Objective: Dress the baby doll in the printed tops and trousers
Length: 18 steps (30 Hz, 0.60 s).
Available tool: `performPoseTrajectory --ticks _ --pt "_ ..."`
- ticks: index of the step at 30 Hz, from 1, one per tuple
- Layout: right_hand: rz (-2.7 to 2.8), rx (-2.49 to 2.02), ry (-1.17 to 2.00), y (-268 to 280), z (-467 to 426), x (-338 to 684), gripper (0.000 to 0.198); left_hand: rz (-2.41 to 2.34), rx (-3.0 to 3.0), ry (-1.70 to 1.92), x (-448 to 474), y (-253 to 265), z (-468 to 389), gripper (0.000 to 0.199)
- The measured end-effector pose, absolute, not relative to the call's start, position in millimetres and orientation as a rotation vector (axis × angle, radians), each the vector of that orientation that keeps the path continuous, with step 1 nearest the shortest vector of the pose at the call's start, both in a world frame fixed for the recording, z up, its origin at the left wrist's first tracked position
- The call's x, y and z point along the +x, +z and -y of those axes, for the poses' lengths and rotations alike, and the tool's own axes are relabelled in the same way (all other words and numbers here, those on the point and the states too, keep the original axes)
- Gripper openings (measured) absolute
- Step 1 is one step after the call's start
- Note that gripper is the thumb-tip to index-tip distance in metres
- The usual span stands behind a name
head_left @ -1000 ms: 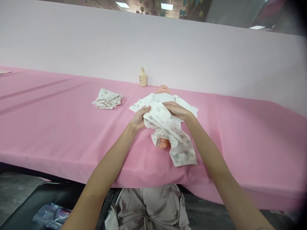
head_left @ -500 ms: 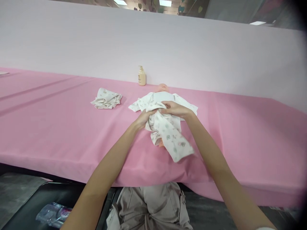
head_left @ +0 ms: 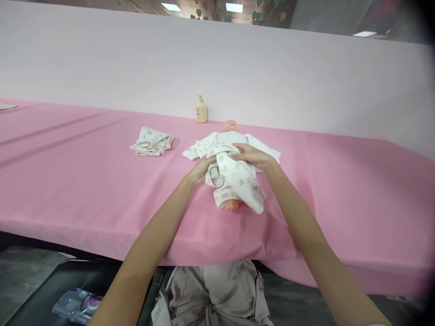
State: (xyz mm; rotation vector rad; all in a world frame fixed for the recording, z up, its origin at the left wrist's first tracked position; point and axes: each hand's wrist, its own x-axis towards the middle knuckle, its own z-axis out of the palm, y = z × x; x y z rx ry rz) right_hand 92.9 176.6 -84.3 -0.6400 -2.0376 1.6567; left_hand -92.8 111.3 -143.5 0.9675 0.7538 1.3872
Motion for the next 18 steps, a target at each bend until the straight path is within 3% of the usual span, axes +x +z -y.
performPoseTrajectory --ticks 4,9,14,18 --pt "2.176 -0.687 1.654 -83.6 -175.7 93.6 0.029 -0.749 0.776 1.486 -96.1 -142.5 -121.6 0.02" --pt "1.721 -0.622 1.762 -87.7 -176.1 82.5 0.025 -0.684 0.902 1.242 -100.4 -146.6 -114.7 0.038" --pt "1.737 -0.672 1.772 -89.0 -173.1 78.6 0.029 -0.915 1.124 0.952 -104.2 -143.3 -101.5 0.052" --pt "1.868 -0.624 1.828 -89.1 -171.1 85.4 0.039 -0.774 1.007 1.232 -101.2 -144.0 -110.4 0.035"
